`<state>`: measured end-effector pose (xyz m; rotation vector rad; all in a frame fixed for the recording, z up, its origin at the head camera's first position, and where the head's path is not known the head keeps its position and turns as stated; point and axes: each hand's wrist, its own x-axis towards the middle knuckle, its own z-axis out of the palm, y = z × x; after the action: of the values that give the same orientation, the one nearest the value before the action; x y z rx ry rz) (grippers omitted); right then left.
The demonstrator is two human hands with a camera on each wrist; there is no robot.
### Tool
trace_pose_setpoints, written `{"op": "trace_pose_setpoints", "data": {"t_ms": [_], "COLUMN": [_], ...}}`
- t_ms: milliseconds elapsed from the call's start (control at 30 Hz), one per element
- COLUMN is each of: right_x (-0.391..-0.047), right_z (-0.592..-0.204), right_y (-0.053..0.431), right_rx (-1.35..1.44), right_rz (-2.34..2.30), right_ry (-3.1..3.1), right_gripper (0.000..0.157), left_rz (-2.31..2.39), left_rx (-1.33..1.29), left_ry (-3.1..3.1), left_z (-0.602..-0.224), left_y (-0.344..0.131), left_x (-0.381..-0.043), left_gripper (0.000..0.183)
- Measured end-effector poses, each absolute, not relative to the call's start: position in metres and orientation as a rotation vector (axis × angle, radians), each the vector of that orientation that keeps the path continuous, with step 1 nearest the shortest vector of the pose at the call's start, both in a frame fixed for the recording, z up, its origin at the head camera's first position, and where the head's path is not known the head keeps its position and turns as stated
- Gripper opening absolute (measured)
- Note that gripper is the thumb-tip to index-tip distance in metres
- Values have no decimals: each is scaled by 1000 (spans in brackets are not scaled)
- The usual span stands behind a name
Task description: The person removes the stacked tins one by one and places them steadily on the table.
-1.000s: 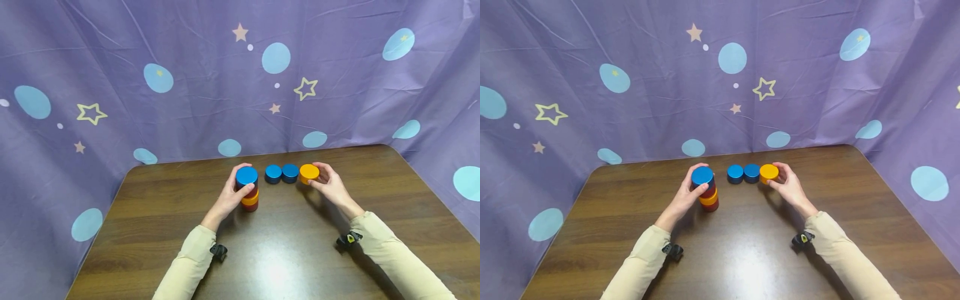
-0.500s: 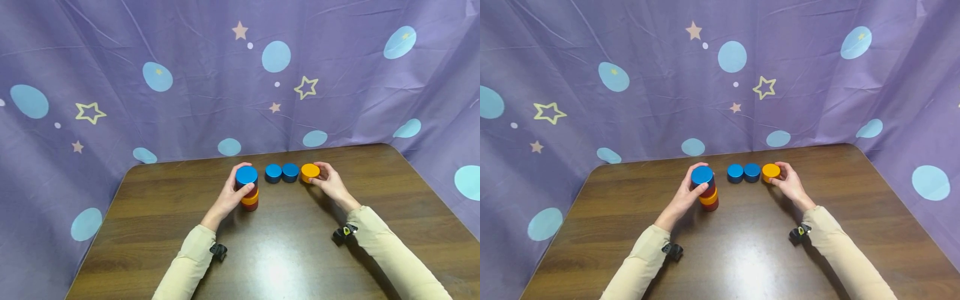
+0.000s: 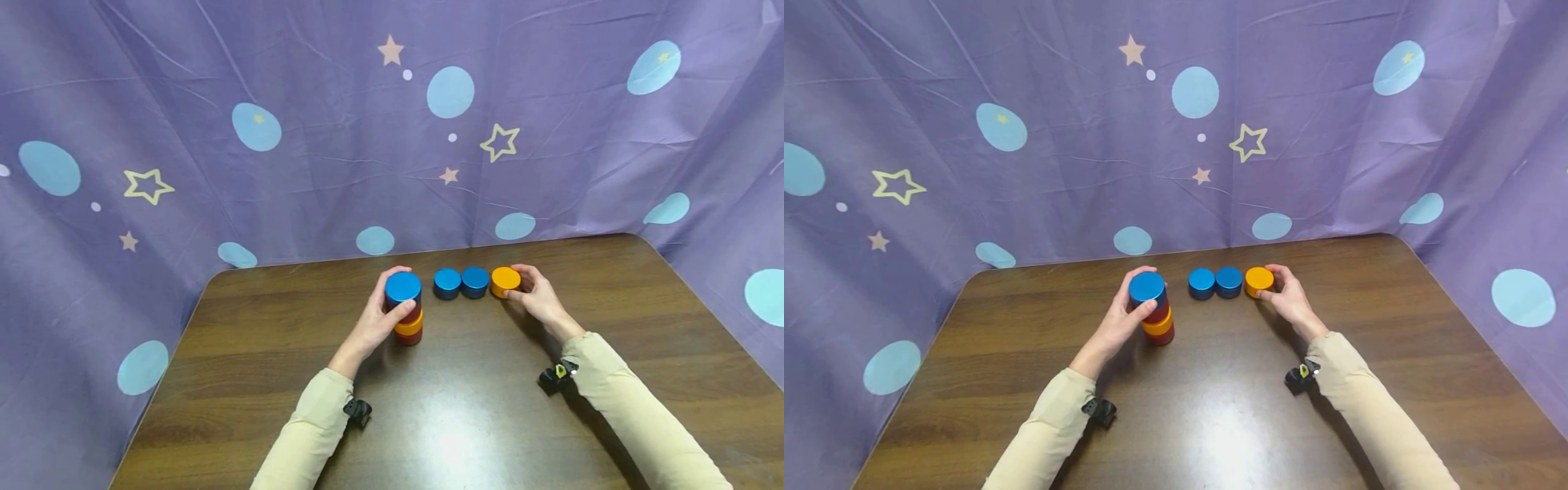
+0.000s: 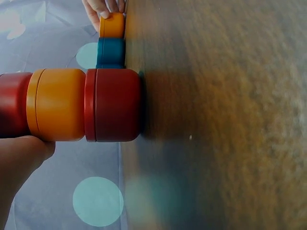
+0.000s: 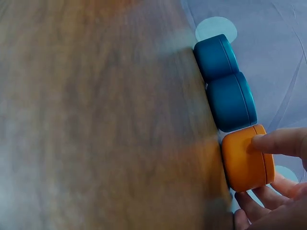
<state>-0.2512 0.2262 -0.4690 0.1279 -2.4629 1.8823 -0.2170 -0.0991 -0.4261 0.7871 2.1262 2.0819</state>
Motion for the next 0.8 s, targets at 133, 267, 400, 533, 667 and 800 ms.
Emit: {"op": "trace_pose_setpoints", "data": {"t_ms": [133,267,400,533,667,800], "right_x": [-254,-256,-257,-259,-260,-259], "right_z": [-471,-472,-473,-474,-475,-475], "right_y": [225,225,224,225,226,226], "right_rx": [126,128,139,146,150,151], "right_rz": [1877,1886,1903,1908,1882,1867], "right_ry": [-2475,-2481,-2474,-2473,-2496,-2506], "right_gripper": [60,60,61,62,61,61], "left_rz": [2087,2086,2073,2069,2075,2076], "left_rx": [786,781,773,768,768,766], "left_ry": [2133,2134,2137,2137,2128,2131], "left_z": [-427,-427,-426,-426,-427,-427], "left_y": [-98,-99,-99,-99,-99,-99], "left_x": [-217,-217,-216,-217,-217,-217], "left_gripper": [56,56,57,57,58,58]}}
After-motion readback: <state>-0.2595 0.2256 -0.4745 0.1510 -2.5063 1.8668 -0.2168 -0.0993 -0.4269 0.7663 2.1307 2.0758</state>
